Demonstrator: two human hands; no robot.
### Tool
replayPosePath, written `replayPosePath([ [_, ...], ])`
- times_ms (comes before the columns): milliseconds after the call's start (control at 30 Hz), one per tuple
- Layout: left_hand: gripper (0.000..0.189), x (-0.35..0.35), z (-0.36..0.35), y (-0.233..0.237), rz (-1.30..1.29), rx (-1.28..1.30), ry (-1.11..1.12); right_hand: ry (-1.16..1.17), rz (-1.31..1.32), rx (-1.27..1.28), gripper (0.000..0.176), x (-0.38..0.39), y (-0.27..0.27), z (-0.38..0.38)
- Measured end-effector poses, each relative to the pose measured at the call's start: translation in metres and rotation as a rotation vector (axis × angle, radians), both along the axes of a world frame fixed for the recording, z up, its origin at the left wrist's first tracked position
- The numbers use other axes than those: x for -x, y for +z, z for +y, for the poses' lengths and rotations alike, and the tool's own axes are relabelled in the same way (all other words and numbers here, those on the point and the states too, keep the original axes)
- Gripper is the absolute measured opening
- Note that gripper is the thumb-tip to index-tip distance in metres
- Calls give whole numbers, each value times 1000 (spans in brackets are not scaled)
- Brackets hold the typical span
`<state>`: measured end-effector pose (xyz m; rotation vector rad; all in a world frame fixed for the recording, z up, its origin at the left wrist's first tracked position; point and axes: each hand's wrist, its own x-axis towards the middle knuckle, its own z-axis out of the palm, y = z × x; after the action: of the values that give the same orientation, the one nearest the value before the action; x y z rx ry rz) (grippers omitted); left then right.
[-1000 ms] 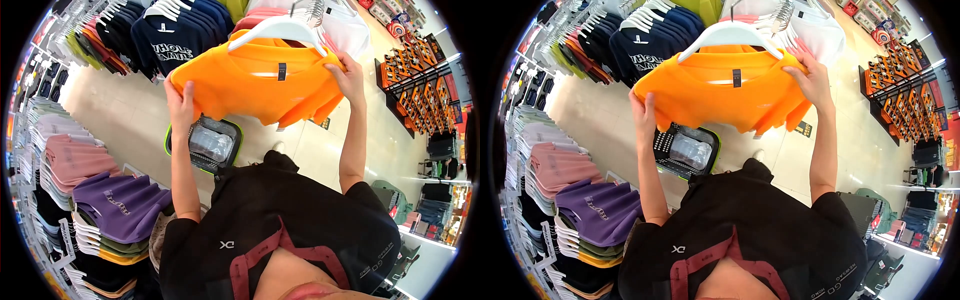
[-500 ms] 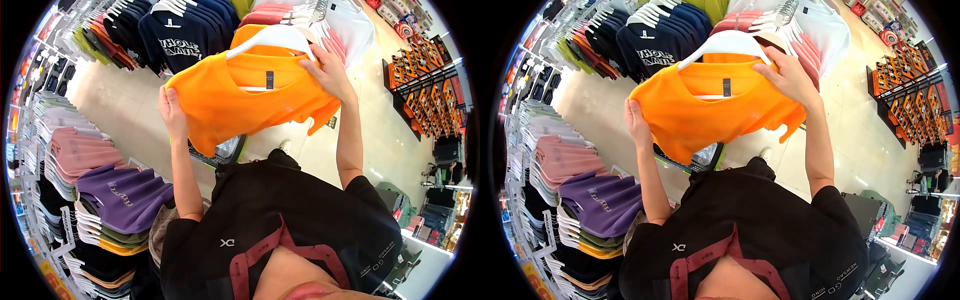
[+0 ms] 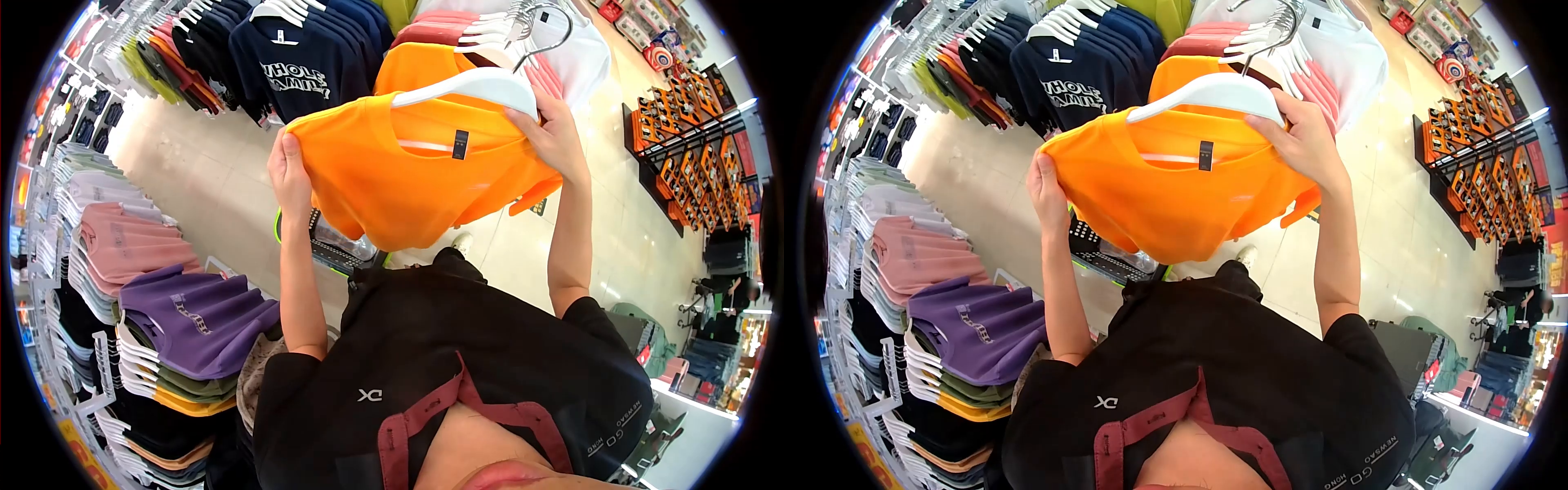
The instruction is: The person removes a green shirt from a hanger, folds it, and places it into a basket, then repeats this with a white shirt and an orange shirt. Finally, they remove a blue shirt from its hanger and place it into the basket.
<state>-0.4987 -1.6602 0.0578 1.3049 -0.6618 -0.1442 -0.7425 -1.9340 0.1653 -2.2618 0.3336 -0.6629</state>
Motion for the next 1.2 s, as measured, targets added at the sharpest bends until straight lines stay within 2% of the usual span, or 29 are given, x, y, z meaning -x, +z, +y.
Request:
replayPosePath([
  [267,43,1,-15,1,-5,11,-3,10,12,-105,25,15,1,3],
  [700,39,-16,-26,-12,-57,-43,92,-12,7,-32,25,20,-1,-21],
  [933,39,-33,-26,-29,52,-72,70,-14,-25,-18,24,9,2,-20],
  [1033,37,-34,-31,-25,-15,-33,101,-9,-24,-13,24,4,5,-22],
  [1200,26,-25,-30,-12,-29,-201,98,-24,-19,103,23,-5,8,-28],
])
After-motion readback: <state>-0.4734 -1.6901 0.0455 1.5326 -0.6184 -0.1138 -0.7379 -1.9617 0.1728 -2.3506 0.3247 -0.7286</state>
